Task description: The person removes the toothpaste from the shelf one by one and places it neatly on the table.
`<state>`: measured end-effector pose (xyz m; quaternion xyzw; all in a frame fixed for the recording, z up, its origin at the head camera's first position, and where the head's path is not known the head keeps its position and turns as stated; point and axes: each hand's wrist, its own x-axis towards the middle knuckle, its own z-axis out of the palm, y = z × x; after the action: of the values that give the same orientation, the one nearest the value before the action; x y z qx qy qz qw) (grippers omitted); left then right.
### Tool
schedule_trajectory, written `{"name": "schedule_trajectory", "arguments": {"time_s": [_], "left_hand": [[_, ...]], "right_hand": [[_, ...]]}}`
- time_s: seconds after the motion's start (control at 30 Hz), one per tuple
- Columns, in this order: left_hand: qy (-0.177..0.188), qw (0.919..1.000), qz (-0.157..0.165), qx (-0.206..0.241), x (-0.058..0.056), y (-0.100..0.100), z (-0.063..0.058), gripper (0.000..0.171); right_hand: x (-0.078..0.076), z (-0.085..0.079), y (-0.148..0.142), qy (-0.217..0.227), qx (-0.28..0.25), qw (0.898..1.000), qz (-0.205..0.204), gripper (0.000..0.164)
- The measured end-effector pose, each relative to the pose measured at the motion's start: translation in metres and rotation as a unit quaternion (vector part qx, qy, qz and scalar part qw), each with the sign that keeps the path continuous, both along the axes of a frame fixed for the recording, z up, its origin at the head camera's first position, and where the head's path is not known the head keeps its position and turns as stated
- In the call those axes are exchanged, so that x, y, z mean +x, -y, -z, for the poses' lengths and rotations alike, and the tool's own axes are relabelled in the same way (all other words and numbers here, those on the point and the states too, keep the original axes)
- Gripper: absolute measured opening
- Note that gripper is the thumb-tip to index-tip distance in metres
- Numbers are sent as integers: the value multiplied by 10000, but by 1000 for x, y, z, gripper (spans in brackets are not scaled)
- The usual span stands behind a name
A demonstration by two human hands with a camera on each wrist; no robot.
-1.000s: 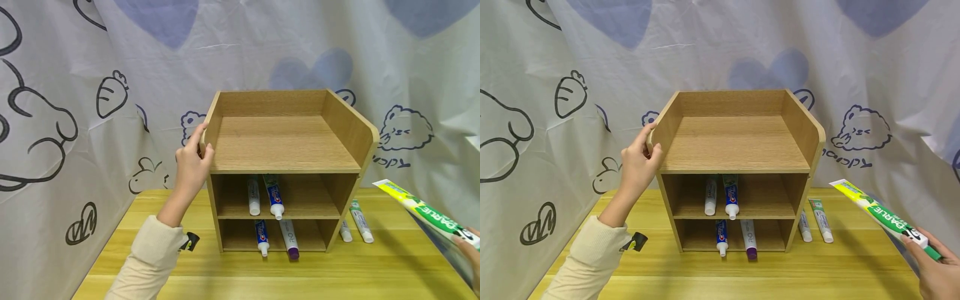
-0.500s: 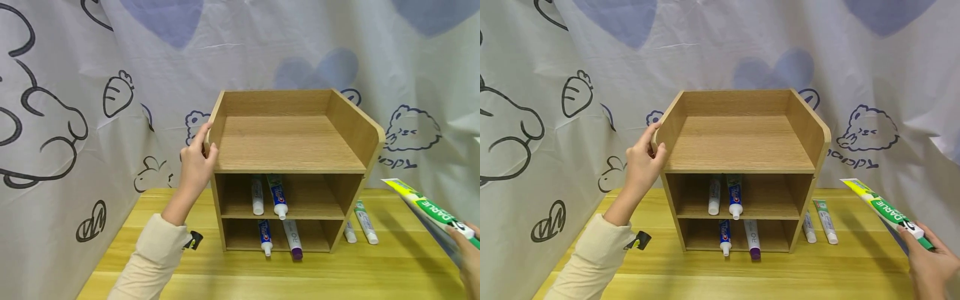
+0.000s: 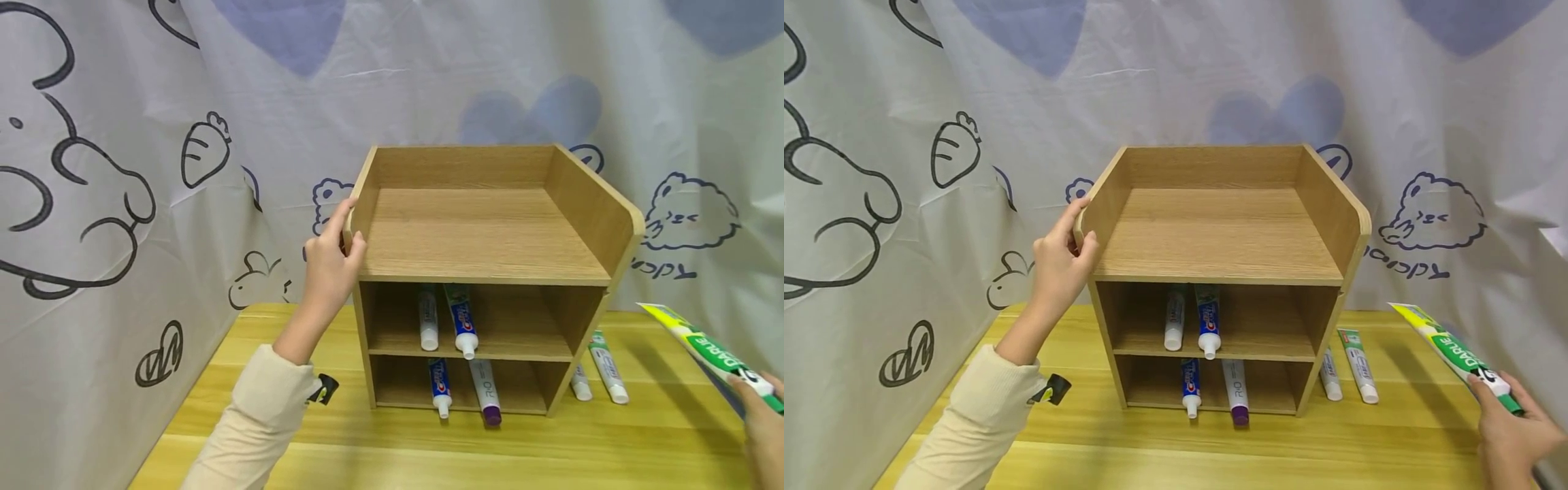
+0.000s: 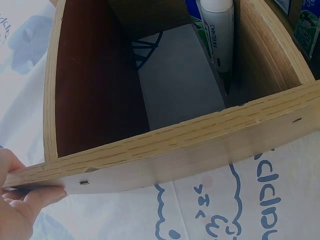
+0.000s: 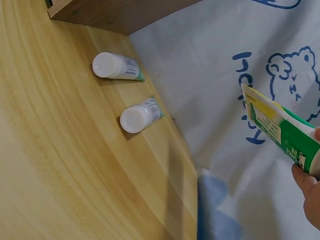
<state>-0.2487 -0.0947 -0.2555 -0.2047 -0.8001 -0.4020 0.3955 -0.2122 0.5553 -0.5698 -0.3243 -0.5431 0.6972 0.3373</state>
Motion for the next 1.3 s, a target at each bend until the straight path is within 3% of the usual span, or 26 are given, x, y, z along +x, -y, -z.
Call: {"name": "schedule_trajectory", "arguments": {"time_s": [0.27, 0.43, 0.53, 0.7, 0.8, 0.93, 1.07, 1.17, 1.3], "left_hand": [[-3, 10000, 13, 6, 0, 0, 0, 46], [-9, 10000, -7, 60, 0, 0, 0, 46], [4, 10000, -16, 61, 0, 0, 0, 46], [42, 10000, -35, 45, 2, 0, 0, 46], [41, 10000, -43, 53, 1, -1, -1, 46], [42, 10000, -41, 53, 1, 0, 0, 46], [21, 10000, -53, 51, 0, 0, 0, 46], [3, 10000, -54, 47, 1, 0, -1, 46], [10, 10000, -30, 34, 1, 0, 0, 46]], "right_hand": [[-2, 3, 14, 761, 78, 9966, 316, 61], [-5, 2, 33, 437, 360, 9933, 1003, 52], [-3, -2, 50, 511, 699, 9877, 1300, 46], [1, -14, 74, 901, 529, 9825, 1542, 42], [0, -13, 81, 1229, 504, 9814, 1386, 47], [-3, -4, 80, 1840, 912, 9738, 978, 54], [-7, 5, 76, 2065, 1260, 9675, 734, 57], [-7, 1, 81, 2049, 1193, 9693, 654, 59], [3, -21, 104, 1868, 909, 9759, 663, 57]]}}
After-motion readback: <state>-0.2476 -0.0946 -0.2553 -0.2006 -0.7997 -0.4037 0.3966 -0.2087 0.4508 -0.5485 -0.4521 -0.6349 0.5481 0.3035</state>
